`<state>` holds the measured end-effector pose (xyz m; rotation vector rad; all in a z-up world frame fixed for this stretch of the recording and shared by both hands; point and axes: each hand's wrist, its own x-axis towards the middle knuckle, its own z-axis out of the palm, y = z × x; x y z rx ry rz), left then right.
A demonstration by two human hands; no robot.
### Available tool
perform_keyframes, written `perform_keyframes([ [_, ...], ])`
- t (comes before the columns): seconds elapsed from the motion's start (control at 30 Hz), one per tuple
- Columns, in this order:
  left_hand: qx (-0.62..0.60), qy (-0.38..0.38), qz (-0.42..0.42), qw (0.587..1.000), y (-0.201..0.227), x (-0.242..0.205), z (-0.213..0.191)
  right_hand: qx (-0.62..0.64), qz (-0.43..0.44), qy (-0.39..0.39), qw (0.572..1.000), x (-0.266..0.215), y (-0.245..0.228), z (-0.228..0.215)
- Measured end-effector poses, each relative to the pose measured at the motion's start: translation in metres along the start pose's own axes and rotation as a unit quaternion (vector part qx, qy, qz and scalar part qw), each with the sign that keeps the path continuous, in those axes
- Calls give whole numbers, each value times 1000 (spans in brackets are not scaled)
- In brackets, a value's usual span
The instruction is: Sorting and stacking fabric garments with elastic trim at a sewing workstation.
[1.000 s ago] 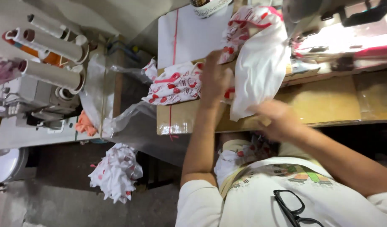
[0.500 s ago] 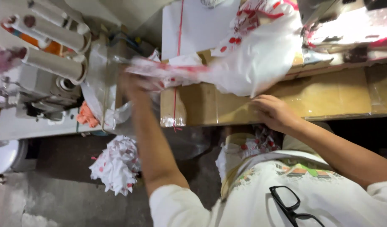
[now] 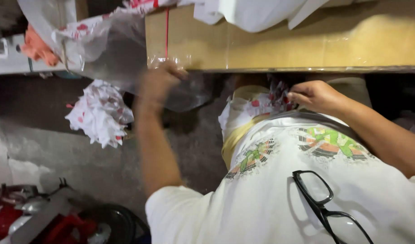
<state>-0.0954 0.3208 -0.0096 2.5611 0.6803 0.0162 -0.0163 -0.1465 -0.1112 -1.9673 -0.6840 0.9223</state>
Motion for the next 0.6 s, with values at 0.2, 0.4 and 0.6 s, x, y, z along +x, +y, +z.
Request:
perform_keyframes([
  [0.2, -55, -259, -68, 962, -57, -106, 216, -43, 2, -75, 996, 71, 32, 67],
  [0.4, 24, -112, 140, 983, -94, -116, 286, -124, -82, -176, 973, 129, 62, 145],
  [0.6, 9, -149, 169, 974, -75, -102, 216, -195, -90, -219, 952, 127, 37, 150],
])
